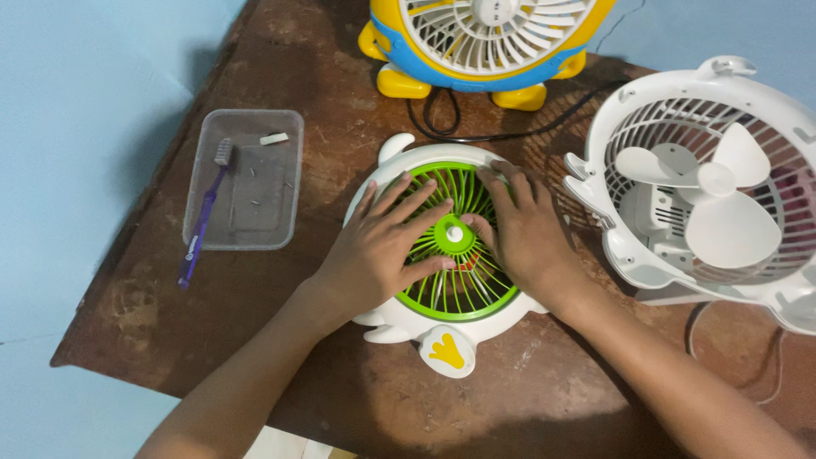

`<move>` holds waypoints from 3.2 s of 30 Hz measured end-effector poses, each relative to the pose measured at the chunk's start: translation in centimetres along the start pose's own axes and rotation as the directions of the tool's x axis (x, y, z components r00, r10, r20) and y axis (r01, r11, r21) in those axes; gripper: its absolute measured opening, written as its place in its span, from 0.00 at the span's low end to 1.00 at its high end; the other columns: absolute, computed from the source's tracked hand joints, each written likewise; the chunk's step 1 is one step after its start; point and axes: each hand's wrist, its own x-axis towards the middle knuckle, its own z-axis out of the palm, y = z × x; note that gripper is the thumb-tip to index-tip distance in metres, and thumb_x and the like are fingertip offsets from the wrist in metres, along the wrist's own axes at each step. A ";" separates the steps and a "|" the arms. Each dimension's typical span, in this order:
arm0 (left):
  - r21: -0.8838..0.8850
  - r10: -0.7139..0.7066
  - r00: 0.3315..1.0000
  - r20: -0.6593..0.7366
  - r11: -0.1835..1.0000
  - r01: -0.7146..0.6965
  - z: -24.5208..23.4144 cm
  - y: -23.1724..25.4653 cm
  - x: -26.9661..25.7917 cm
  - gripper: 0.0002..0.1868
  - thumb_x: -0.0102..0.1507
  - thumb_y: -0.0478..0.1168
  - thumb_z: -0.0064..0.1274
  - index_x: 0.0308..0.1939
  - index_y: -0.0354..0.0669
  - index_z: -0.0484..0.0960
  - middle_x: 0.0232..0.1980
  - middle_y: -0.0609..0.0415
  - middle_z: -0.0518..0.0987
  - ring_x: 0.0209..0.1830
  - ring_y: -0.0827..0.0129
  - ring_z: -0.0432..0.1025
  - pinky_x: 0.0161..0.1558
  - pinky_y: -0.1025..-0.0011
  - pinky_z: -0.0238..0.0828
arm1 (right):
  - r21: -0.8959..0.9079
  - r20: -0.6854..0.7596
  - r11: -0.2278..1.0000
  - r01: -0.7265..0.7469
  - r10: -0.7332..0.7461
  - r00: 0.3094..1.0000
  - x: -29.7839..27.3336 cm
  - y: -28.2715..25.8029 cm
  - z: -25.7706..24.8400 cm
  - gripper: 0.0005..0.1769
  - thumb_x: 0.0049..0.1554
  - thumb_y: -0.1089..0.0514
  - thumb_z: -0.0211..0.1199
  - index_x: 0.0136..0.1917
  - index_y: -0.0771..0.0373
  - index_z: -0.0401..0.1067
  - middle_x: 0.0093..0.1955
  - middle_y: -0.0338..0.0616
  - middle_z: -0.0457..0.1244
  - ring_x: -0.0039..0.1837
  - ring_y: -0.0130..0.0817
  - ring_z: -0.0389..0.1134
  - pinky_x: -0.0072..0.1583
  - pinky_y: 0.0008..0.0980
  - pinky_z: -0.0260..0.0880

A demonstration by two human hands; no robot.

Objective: The person assembles a white, rabbit-shaped electric fan on a wooden table. They place the green fan blade onto the motor hub, secure it with a white cap, attach the front and rear grilles, and fasten the assembly with screws using a screwdriver. A yellow Minion-shaped fan sits nearby.

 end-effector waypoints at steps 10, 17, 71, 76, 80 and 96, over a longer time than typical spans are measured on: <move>-0.021 0.049 0.998 -0.030 0.999 -0.049 -0.1 0.1 0.0 0.37 0.65 0.61 0.52 0.72 0.46 0.70 0.77 0.45 0.63 0.79 0.46 0.51 0.75 0.41 0.40 | 0.077 0.067 0.997 -0.018 0.013 0.998 -2.0 -4.2 -5.7 0.29 0.59 0.55 0.62 0.72 0.64 0.64 0.67 0.59 0.63 0.62 0.57 0.68 0.58 0.47 0.71; -0.123 0.178 0.984 0.034 0.977 -0.172 -0.1 0.9 0.4 0.21 0.69 0.47 0.52 0.65 0.49 0.78 0.73 0.52 0.72 0.79 0.51 0.57 0.75 0.47 0.49 | 0.133 -0.103 0.940 -0.315 0.329 0.939 -10.1 -1.2 -15.3 0.18 0.59 0.61 0.61 0.62 0.63 0.75 0.51 0.48 0.73 0.50 0.32 0.76 0.52 0.36 0.74; -0.175 0.125 0.992 0.009 0.977 -0.121 -0.3 1.6 1.2 0.27 0.62 0.45 0.57 0.65 0.44 0.76 0.69 0.46 0.73 0.74 0.50 0.63 0.71 0.55 0.57 | -0.025 -0.643 0.811 -0.585 0.435 0.630 -17.4 8.9 -20.6 0.20 0.58 0.67 0.71 0.63 0.71 0.74 0.58 0.58 0.69 0.56 0.41 0.73 0.56 0.37 0.74; -0.139 0.076 0.997 -0.003 0.987 -0.076 -0.9 1.2 1.4 0.37 0.59 0.52 0.61 0.68 0.40 0.71 0.74 0.44 0.67 0.76 0.48 0.55 0.72 0.54 0.52 | 0.100 -0.543 0.948 -0.302 0.306 0.782 -14.3 1.3 -19.0 0.22 0.60 0.65 0.67 0.68 0.67 0.71 0.61 0.52 0.67 0.60 0.36 0.71 0.63 0.31 0.73; -0.115 0.029 0.999 0.025 0.993 -0.026 -1.7 0.4 1.0 0.42 0.57 0.56 0.63 0.69 0.38 0.70 0.75 0.43 0.65 0.78 0.49 0.51 0.73 0.54 0.48 | 0.092 -0.331 0.994 -0.051 0.079 0.940 -11.1 -2.7 -15.4 0.32 0.49 0.61 0.72 0.67 0.66 0.71 0.61 0.50 0.69 0.59 0.38 0.74 0.62 0.34 0.73; -0.230 0.047 0.999 0.018 0.972 -0.042 -2.0 -0.8 0.4 0.33 0.61 0.52 0.61 0.66 0.40 0.75 0.69 0.45 0.73 0.73 0.50 0.62 0.71 0.55 0.56 | 0.360 0.068 0.931 0.056 -0.085 0.994 0.0 -3.1 -4.4 0.26 0.49 0.61 0.72 0.62 0.64 0.74 0.56 0.51 0.70 0.59 0.49 0.71 0.60 0.43 0.71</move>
